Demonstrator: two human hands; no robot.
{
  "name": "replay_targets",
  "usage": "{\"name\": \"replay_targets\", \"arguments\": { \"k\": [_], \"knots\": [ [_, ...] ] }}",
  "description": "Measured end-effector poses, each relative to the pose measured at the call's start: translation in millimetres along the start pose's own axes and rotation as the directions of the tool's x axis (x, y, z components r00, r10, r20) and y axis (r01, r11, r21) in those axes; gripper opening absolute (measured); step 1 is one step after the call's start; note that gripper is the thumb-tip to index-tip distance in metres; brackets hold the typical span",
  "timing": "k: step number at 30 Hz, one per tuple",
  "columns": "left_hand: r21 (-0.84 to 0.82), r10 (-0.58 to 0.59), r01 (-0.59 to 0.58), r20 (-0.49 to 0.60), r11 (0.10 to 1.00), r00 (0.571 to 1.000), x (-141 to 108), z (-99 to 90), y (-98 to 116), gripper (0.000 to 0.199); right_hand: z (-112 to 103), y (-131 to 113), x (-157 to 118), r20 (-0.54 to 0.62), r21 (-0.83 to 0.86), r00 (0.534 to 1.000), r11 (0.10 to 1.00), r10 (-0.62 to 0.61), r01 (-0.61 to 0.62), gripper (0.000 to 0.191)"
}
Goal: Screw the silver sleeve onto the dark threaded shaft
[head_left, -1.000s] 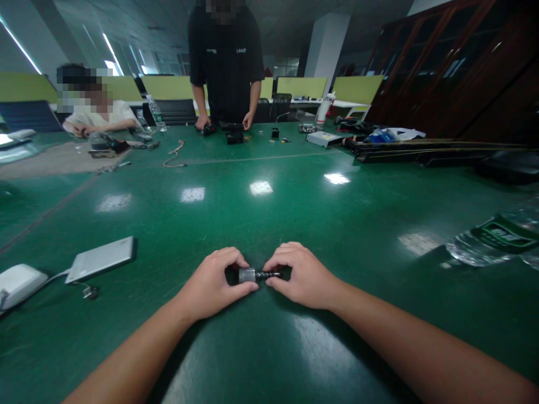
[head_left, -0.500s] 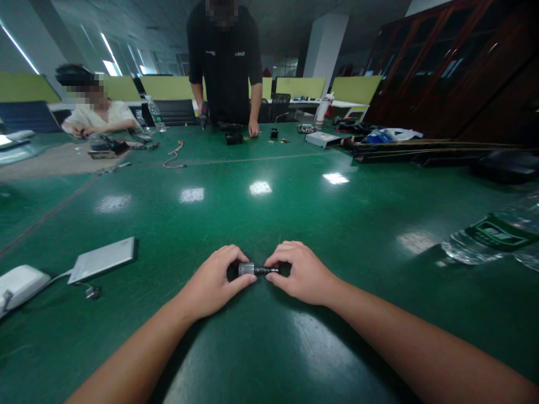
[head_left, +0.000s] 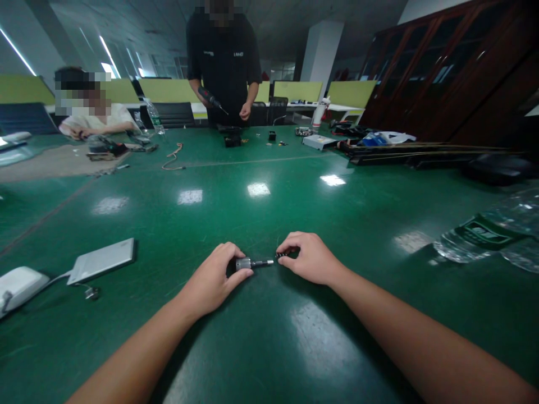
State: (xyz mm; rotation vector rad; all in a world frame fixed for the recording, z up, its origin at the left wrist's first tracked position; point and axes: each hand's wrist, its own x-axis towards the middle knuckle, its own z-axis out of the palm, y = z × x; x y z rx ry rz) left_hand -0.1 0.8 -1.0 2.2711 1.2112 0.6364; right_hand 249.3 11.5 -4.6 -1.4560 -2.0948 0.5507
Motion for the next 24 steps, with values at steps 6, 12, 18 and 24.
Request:
{"name": "replay_targets", "arguments": {
  "k": [6, 12, 18, 24],
  "knots": [
    [0.003, -0.011, 0.011, -0.010, 1.000, 1.000, 0.5, 1.3, -1.4, 0.019, 3.3, -6.3, -3.2, 0.026, 0.014, 0.997, 0.997, -0.077, 0.076, 0.011],
    [-0.004, -0.021, 0.021, -0.007, 1.000, 1.000, 1.9, 0.9, -2.4, 0.020, 2.7, -5.5, -3.8, 0.051, 0.017, 0.991, 0.993, -0.120, 0.119, 0.011],
    [-0.011, -0.008, 0.007, -0.004, 1.000, 1.000, 2.3, 0.9, -2.9, 0.021, 7.3, -9.5, -4.5, 0.047, 0.053, 0.988, 0.988, -0.148, 0.146, 0.011],
    [-0.002, 0.108, -0.108, 0.081, 0.994, 0.991, -0.2, -1.8, 1.7, 0.027, 18.8, -16.7, -8.6, 0.061, 0.129, 0.968, 0.964, -0.243, 0.234, 0.016]
  ]
}}
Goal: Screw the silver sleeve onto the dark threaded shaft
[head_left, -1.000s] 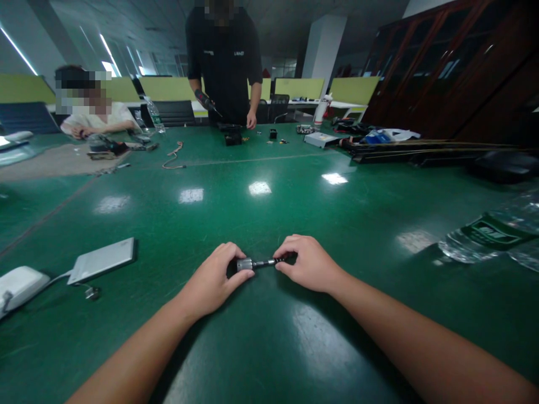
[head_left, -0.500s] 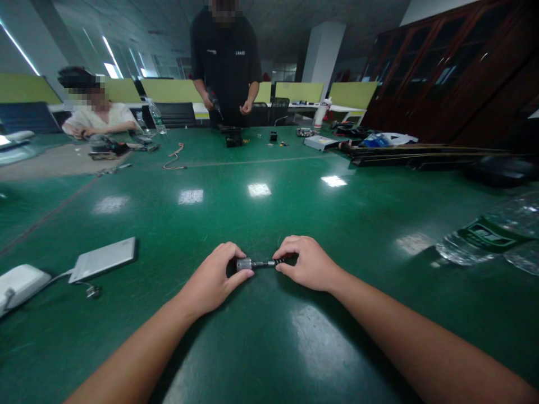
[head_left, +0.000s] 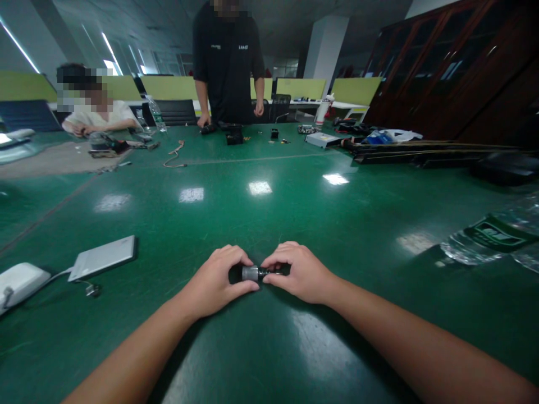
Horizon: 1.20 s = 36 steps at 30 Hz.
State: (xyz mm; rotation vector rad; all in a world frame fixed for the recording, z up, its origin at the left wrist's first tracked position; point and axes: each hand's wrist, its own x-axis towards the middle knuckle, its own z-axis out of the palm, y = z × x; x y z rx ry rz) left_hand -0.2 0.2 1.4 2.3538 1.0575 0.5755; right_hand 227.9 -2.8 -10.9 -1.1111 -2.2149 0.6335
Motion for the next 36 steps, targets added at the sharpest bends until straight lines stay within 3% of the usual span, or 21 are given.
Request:
{"name": "replay_targets", "arguments": {
  "k": [8, 16, 36],
  "knots": [
    [-0.022, -0.016, 0.016, -0.020, 1.000, 1.000, 0.4, 0.4, 0.0, 0.019, -0.2, -1.4, -1.9, 0.035, -0.012, 0.999, 1.000, -0.029, 0.029, 0.010],
    [-0.011, -0.034, 0.034, -0.003, 0.999, 0.999, 1.9, 0.8, 0.1, 0.023, -0.4, -2.8, -1.6, 0.069, -0.043, 0.996, 0.998, -0.048, 0.051, 0.016],
    [-0.007, -0.016, 0.016, -0.012, 1.000, 1.000, 0.9, 0.9, 0.2, 0.022, -1.1, -5.2, -1.9, 0.049, -0.025, 0.998, 0.999, -0.033, 0.035, 0.011]
  ]
}}
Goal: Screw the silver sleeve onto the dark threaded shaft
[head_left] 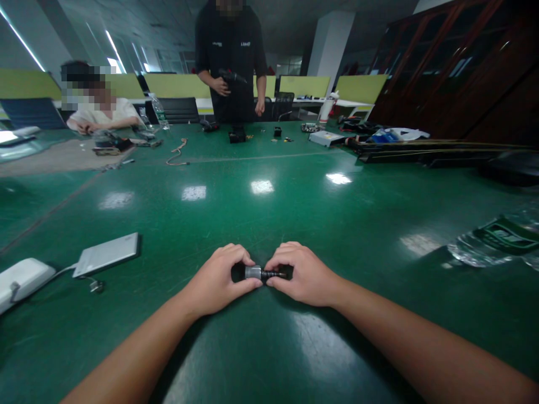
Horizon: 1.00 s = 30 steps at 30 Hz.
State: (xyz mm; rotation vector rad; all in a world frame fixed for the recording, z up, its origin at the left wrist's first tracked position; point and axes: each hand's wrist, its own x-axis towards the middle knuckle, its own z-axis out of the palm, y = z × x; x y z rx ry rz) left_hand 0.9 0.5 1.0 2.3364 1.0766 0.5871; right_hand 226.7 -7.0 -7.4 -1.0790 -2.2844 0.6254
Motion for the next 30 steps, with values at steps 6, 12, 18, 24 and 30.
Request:
{"name": "replay_targets", "arguments": {
  "k": [6, 12, 18, 24, 30],
  "knots": [
    [-0.002, 0.010, -0.010, 0.010, 1.000, 1.000, 0.5, -1.1, 1.5, 0.022, -1.1, -1.3, 0.5, 0.007, 0.001, 1.000, 1.000, 0.009, -0.009, 0.011],
    [-0.027, -0.017, 0.017, -0.030, 1.000, 0.999, 0.4, -0.7, 1.4, 0.020, -1.1, 1.2, 1.0, -0.032, -0.053, 0.998, 0.997, 0.048, -0.050, 0.009],
    [-0.020, -0.042, 0.040, -0.061, 0.999, 0.997, 0.8, 1.1, -2.0, 0.019, -2.1, 4.1, 0.9, -0.065, -0.076, 0.995, 0.994, 0.078, -0.083, 0.007],
    [-0.024, -0.058, 0.056, -0.073, 0.998, 0.996, 0.7, 1.1, -2.4, 0.020, -2.4, 6.1, 0.8, -0.075, -0.075, 0.993, 0.993, 0.087, -0.092, 0.007],
    [-0.015, -0.077, 0.076, -0.085, 0.997, 0.993, 0.5, 1.8, -3.3, 0.018, -4.4, 6.2, 1.9, -0.078, -0.086, 0.992, 0.991, 0.097, -0.104, 0.007]
  ]
}}
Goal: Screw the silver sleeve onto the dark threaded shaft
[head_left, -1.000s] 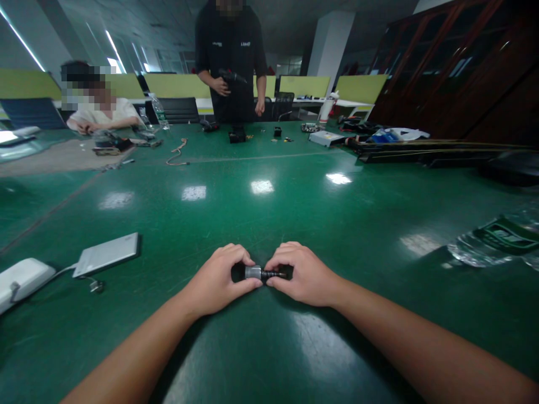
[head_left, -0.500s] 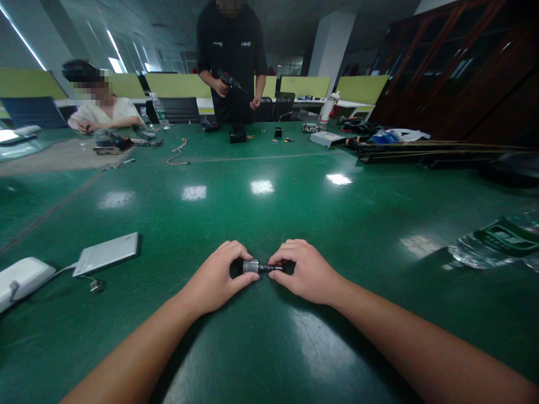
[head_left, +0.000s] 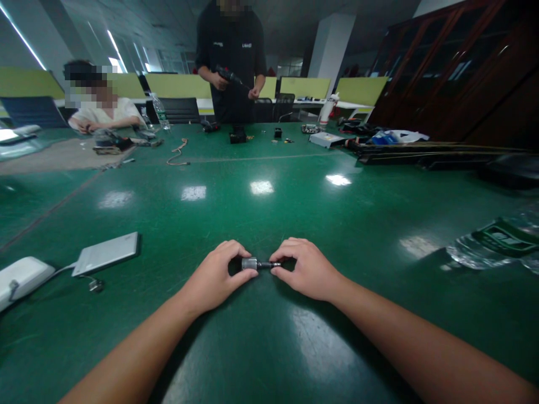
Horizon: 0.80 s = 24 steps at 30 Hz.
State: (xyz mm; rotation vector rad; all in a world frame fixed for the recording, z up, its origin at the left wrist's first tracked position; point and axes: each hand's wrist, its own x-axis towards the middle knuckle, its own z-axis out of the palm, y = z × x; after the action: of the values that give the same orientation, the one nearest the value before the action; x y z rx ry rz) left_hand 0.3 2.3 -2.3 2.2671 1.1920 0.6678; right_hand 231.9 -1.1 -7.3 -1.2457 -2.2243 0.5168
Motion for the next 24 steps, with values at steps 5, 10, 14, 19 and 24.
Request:
{"name": "replay_targets", "arguments": {
  "k": [5, 10, 14, 19, 24],
  "knots": [
    [0.040, -0.017, 0.020, -0.070, 0.999, 0.997, 0.4, 0.6, -3.0, 0.018, -3.6, 5.0, 0.7, -0.065, -0.074, 0.985, 0.984, 0.159, -0.164, 0.010],
    [0.046, -0.016, 0.020, -0.093, 0.999, 0.996, -0.1, 1.3, -4.3, 0.018, -4.9, 9.0, 0.8, -0.077, -0.047, 0.980, 0.981, 0.183, -0.187, 0.011],
    [0.038, -0.019, 0.022, -0.086, 0.999, 0.996, -0.9, 0.8, -2.6, 0.017, -4.8, 6.3, 0.6, -0.069, -0.039, 0.981, 0.982, 0.180, -0.183, 0.012],
    [0.010, -0.030, 0.031, -0.067, 0.999, 0.997, -0.4, -1.5, 0.8, 0.017, -5.8, 4.0, 0.3, -0.065, -0.024, 0.983, 0.984, 0.174, -0.176, 0.012],
    [-0.009, -0.044, 0.044, -0.069, 0.999, 0.997, 0.2, -3.3, 2.9, 0.017, -7.3, 2.7, 0.3, -0.051, -0.004, 0.982, 0.983, 0.182, -0.183, 0.012]
  ]
}}
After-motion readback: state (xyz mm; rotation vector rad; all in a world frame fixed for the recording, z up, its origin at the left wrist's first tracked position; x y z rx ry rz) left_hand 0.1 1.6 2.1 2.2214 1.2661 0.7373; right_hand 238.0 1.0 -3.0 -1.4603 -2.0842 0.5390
